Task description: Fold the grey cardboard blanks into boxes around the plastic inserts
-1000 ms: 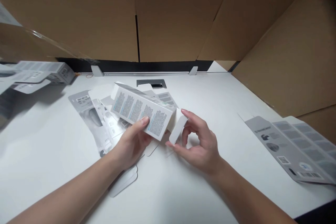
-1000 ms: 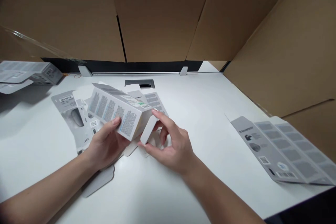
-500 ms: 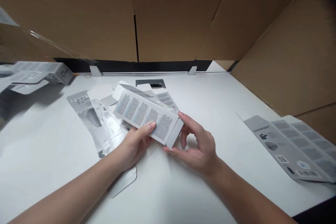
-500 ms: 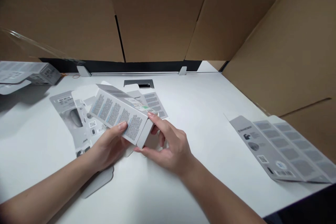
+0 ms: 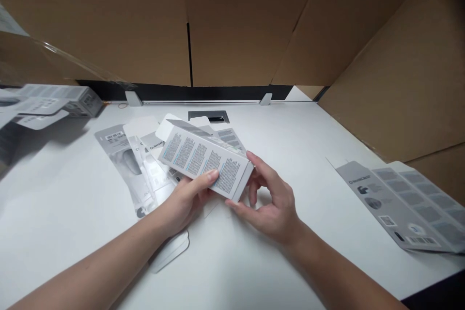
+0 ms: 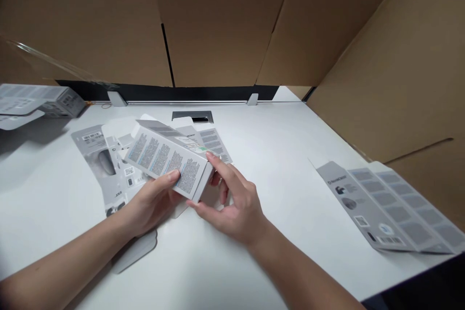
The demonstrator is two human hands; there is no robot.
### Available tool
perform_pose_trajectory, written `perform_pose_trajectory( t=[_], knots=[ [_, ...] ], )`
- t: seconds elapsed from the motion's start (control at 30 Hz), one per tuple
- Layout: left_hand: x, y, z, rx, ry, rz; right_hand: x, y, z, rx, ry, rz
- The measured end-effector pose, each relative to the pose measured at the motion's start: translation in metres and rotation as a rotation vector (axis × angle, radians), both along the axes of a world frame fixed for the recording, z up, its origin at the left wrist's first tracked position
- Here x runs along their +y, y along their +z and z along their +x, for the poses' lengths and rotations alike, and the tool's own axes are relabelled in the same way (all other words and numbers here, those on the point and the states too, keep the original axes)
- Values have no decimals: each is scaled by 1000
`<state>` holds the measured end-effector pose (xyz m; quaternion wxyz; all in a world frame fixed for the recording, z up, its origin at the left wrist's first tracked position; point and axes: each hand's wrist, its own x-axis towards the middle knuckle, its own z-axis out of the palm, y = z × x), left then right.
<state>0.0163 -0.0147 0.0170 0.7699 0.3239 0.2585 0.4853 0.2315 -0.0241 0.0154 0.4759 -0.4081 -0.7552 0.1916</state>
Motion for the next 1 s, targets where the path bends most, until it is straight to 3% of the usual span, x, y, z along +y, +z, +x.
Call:
perform_pose_trajectory(
  t=[0.33,0.53,0.7,1.0],
  knots=[
    [0,1,3,32,28,15,2,-1,2,-58,6,17],
    [0,-3,-2,41,-43,18,9,-5,4,-9,138,155],
    [0,-12,-5,57,-60,28,11,-3,1,58,139,214],
    [-4,-17,-9,240,-11,114,6,0,1,147,157,137]
  ],
)
